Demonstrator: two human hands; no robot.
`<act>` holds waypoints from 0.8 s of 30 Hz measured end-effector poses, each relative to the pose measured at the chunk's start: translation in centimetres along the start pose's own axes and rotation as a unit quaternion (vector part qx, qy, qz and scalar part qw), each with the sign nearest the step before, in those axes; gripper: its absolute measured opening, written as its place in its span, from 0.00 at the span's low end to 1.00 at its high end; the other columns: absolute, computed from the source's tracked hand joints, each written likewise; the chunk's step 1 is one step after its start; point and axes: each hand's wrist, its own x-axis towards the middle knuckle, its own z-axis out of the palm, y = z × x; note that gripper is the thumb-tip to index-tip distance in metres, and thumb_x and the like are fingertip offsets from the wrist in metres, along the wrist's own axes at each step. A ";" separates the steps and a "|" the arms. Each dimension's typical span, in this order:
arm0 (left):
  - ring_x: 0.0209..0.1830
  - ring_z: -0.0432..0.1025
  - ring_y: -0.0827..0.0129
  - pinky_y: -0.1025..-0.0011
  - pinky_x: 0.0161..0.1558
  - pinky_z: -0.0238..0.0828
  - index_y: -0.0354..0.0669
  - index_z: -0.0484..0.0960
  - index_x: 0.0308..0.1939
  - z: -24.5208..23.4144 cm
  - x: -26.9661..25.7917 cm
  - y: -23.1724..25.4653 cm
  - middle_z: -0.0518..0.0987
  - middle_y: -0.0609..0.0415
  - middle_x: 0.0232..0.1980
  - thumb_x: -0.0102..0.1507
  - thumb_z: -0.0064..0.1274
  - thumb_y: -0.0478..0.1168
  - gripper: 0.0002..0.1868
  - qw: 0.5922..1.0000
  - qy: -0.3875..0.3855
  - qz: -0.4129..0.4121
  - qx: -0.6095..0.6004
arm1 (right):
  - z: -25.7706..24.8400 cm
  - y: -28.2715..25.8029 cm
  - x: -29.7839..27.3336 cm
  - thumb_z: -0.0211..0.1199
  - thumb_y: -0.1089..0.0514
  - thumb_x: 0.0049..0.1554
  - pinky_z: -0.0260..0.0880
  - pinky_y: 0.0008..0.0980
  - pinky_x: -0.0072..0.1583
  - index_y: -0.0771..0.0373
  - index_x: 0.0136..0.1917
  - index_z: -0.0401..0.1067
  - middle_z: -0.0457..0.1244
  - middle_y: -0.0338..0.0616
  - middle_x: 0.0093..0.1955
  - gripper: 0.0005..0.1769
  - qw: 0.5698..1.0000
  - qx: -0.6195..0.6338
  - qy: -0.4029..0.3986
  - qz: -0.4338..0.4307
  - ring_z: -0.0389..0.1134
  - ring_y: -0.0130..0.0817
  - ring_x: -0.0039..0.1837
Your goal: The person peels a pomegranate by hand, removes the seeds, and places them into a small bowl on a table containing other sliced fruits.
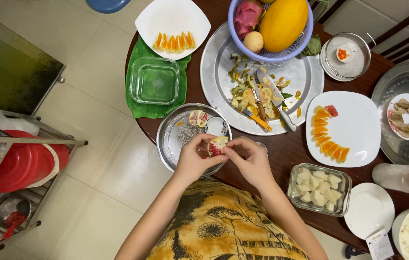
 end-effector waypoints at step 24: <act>0.44 0.80 0.60 0.68 0.46 0.78 0.38 0.82 0.50 0.5 -0.5 5.7 0.81 0.49 0.46 0.52 0.67 0.35 0.22 0.966 0.054 0.165 0.191 | -0.1 -6.9 -0.8 0.71 0.63 0.53 0.71 0.29 0.45 0.65 0.47 0.79 0.71 0.43 0.44 0.08 0.961 -0.240 0.030 -0.132 0.73 0.33 0.44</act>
